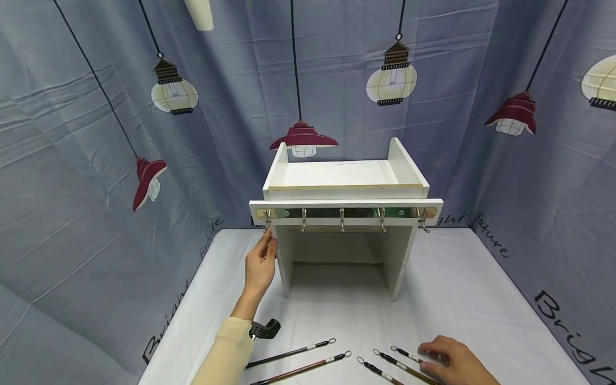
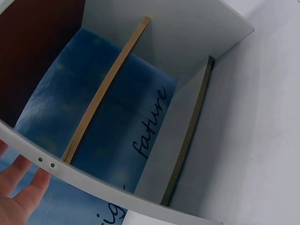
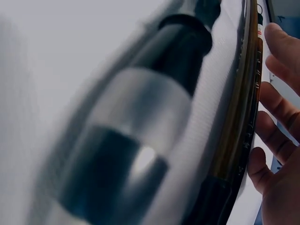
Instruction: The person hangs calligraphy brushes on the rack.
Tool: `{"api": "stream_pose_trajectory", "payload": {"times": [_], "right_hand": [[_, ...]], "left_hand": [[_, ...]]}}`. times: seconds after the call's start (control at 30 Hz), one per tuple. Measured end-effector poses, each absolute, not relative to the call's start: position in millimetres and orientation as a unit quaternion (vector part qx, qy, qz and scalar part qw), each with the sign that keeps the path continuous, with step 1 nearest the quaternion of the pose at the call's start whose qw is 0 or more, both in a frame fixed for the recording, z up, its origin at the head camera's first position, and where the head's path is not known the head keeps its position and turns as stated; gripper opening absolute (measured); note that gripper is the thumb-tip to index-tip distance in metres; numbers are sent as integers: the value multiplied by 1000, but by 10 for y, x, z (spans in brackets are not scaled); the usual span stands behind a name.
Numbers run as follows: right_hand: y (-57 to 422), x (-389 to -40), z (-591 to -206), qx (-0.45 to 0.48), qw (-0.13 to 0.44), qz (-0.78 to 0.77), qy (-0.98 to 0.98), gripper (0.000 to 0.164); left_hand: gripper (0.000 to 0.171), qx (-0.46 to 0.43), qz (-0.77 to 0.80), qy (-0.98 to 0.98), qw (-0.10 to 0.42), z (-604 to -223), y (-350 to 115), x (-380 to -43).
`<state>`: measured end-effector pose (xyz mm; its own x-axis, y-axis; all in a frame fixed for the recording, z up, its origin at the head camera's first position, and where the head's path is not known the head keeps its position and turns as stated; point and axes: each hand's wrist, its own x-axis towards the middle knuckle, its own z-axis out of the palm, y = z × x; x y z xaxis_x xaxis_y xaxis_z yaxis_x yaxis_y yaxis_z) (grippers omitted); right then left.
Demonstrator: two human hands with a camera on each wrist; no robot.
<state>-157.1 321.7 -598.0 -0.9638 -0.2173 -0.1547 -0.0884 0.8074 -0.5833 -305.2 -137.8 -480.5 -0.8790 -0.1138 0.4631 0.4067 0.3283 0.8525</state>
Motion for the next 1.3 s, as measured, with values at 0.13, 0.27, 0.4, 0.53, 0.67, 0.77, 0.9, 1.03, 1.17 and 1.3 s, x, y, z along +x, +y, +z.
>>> {"api": "stream_pose_trajectory", "payload": {"times": [0.13, 0.27, 0.4, 0.53, 0.67, 0.77, 0.9, 1.03, 1.17, 1.3], "right_hand": [[3224, -1562, -6022, -104, 97, -299, 943, 29], [3215, -1568, -6052, -116, 84, -289, 947, 26], [3207, -1567, -6068, -131, 66, -286, 947, 19], [3192, -1569, -6069, -150, 47, -284, 946, 11], [3140, -1575, -6027, -156, 44, -281, 946, 7], [3103, -1576, -6005, -162, 44, -274, 947, 6], [3079, -1586, -5997, -162, 37, -264, 950, 7], [3070, -1603, -5979, -150, 24, -266, 952, 10], [3061, -1625, -5930, -131, 9, -278, 952, 10], [3038, -1672, -5833, -123, -43, -283, 950, 12]], "left_hand": [[49, -89, -577, -781, 223, -4807, -1376, -3046], [50, -87, -575, -783, 223, -4812, -1375, -3054], [50, -87, -569, -786, 226, -4817, -1376, -3064], [50, -86, -569, -786, 227, -4823, -1378, -3066], [49, -87, -571, -784, 228, -4818, -1374, -3065], [49, -89, -572, -782, 230, -4815, -1371, -3064], [49, -90, -572, -781, 234, -4818, -1371, -3066], [48, -91, -568, -782, 240, -4817, -1368, -3069], [48, -90, -570, -781, 237, -4822, -1369, -3062], [49, -88, -571, -782, 233, -4825, -1369, -3064]]}}
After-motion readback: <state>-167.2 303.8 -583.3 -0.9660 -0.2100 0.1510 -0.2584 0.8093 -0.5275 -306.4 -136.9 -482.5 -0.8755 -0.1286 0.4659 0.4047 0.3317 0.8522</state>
